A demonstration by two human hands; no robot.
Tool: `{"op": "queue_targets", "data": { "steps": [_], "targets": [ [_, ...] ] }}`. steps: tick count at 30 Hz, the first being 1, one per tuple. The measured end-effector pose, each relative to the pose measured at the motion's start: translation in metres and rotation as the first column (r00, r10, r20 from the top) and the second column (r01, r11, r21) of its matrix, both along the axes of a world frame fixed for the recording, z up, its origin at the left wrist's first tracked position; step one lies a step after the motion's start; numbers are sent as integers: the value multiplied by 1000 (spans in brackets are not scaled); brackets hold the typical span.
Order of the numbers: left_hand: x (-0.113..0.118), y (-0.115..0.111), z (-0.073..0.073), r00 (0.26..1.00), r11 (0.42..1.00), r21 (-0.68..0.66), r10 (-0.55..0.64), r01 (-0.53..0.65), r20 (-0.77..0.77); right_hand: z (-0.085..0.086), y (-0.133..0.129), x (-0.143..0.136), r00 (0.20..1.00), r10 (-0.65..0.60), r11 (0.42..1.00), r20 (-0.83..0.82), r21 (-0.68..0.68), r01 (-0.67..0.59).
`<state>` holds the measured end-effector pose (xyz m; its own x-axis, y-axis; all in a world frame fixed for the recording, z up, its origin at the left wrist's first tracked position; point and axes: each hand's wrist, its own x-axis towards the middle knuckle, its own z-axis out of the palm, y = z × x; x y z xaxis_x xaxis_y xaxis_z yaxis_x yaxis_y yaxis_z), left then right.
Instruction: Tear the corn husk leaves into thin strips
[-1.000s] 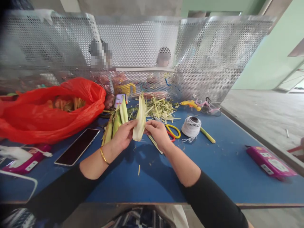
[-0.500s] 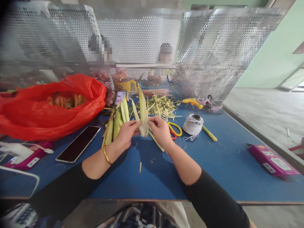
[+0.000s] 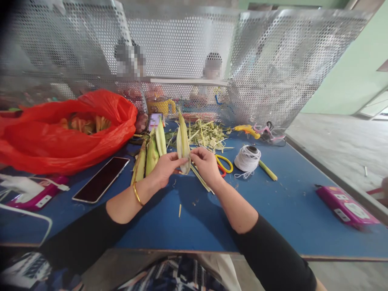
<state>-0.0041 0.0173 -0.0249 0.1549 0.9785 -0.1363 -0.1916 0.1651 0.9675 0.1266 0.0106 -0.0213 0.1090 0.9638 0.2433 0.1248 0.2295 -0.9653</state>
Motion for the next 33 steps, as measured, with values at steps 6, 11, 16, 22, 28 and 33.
{"op": "queue_targets", "data": {
  "steps": [6,11,16,22,28,33],
  "targets": [
    [-1,2,1,998,1000,-18,-13,12,-55,4,2,3,989,-72,996,-132,-58,65],
    [-7,8,2,994,999,7,34,-34,-100,6,6,9,980,-111,993,-167,-59,102],
    [-7,6,-2,982,974,210,120,-88,-144,2,5,7,995,-99,994,-8,44,100],
    [-1,2,-8,969,969,241,102,-46,-226,-5,2,-3,997,-12,1000,-79,-18,10],
    [-5,6,-6,996,995,77,-57,62,-71,-1,1,-1,958,45,983,-284,-157,-93],
    [-15,12,5,1000,999,22,-29,29,-2,5,7,11,948,-14,989,-319,-145,-35]
  ]
}}
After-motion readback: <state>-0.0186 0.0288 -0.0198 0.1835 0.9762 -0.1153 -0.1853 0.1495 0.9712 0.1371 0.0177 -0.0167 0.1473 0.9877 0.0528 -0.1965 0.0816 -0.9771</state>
